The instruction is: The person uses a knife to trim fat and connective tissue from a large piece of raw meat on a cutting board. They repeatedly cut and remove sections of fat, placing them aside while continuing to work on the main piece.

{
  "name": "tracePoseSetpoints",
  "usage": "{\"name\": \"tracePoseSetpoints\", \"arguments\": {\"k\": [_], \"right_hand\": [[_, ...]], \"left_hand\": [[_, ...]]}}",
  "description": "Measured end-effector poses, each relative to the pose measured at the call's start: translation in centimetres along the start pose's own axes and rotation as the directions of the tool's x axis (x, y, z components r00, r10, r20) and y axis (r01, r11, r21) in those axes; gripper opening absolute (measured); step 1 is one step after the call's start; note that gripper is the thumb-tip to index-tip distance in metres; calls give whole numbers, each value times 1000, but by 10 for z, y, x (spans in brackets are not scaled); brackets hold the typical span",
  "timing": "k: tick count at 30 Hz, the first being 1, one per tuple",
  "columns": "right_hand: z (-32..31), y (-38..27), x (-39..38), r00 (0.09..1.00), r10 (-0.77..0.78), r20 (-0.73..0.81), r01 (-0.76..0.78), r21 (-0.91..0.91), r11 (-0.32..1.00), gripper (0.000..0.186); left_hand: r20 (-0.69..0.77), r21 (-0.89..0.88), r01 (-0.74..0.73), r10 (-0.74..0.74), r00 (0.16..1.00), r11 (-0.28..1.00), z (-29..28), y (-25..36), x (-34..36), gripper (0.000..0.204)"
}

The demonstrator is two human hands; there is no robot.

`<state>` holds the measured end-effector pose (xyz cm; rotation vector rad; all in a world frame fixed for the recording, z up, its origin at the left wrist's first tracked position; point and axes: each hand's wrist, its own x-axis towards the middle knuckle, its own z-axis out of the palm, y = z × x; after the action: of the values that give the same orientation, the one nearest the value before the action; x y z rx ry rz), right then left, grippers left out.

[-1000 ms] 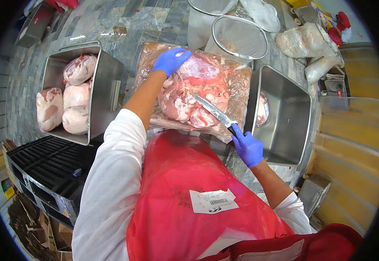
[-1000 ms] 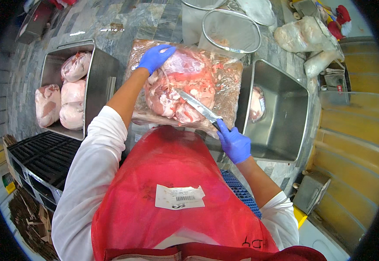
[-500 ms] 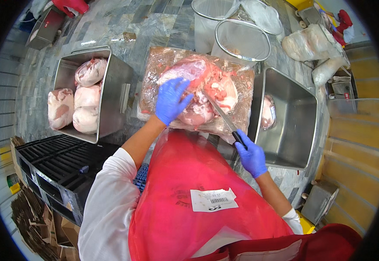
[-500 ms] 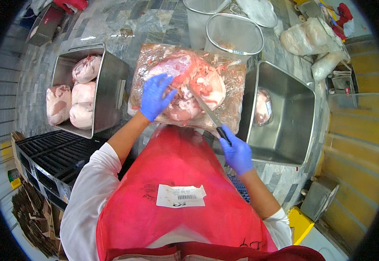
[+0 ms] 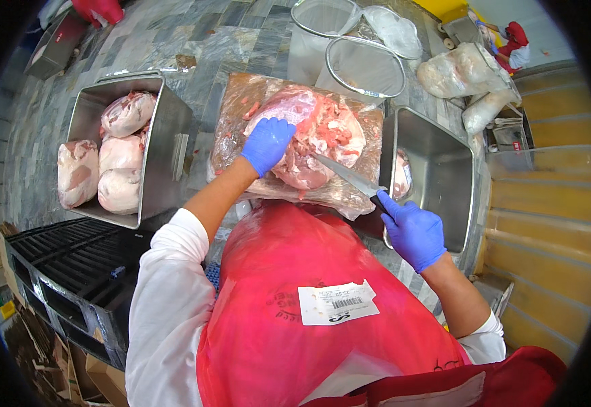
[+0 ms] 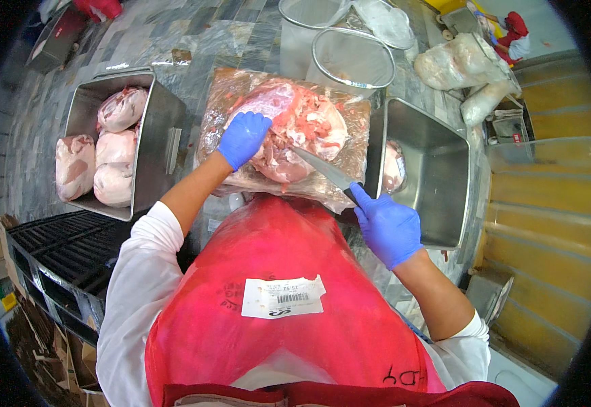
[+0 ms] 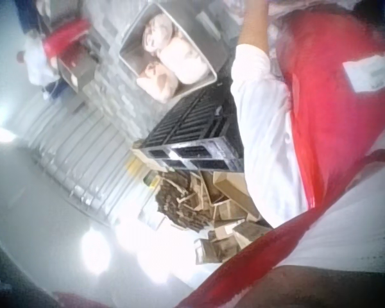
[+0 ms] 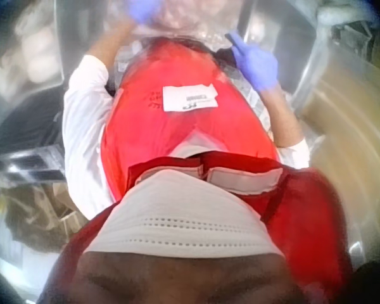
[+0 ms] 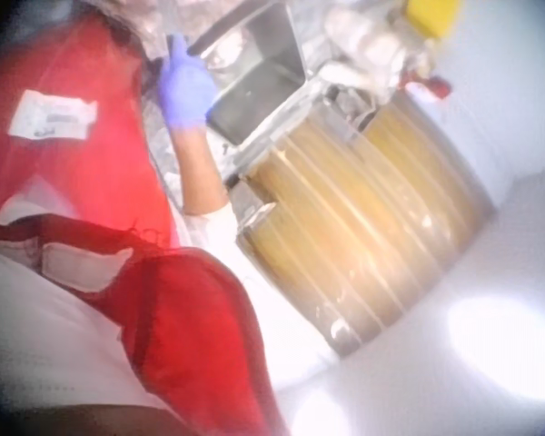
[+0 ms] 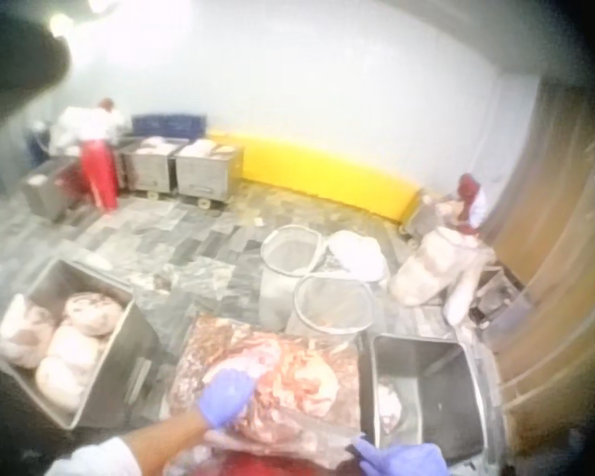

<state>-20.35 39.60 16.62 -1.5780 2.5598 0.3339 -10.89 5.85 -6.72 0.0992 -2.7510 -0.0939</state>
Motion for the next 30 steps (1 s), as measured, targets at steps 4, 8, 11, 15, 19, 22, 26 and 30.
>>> {"name": "tracePoseSetpoints", "arguments": {"k": [4,8,11,15,19,22,26,30], "right_hand": [[-23,-28,4,999,-22,47,26,-90,996,45],[-47,-49,7,991,34,128,-22,-99,995,49],[-44,-56,14,986,47,162,-38,-58,998,49],[-38,-59,25,980,49,191,-35,-79,996,50],[-31,-57,33,981,70,181,-50,-115,992,45],[-28,-44,36,988,26,150,-12,-91,996,42],[-34,-28,43,978,-15,210,10,22,1000,55],[-19,-13,49,964,-14,266,1,52,999,55]], "left_hand": [[-102,-52,-168,162,982,984,-2,-32,3,16],[13,-111,-30,32,999,993,-7,-50,19,18],[-78,-455,129,-184,980,881,16,-63,36,35],[326,-780,468,-369,870,416,54,-82,62,75],[542,-713,626,-319,778,316,51,-83,69,97],[543,-726,623,-313,779,291,52,-80,69,102],[540,-715,622,-313,781,318,65,-77,70,106],[564,-651,654,-330,757,386,44,-77,70,106]]}}
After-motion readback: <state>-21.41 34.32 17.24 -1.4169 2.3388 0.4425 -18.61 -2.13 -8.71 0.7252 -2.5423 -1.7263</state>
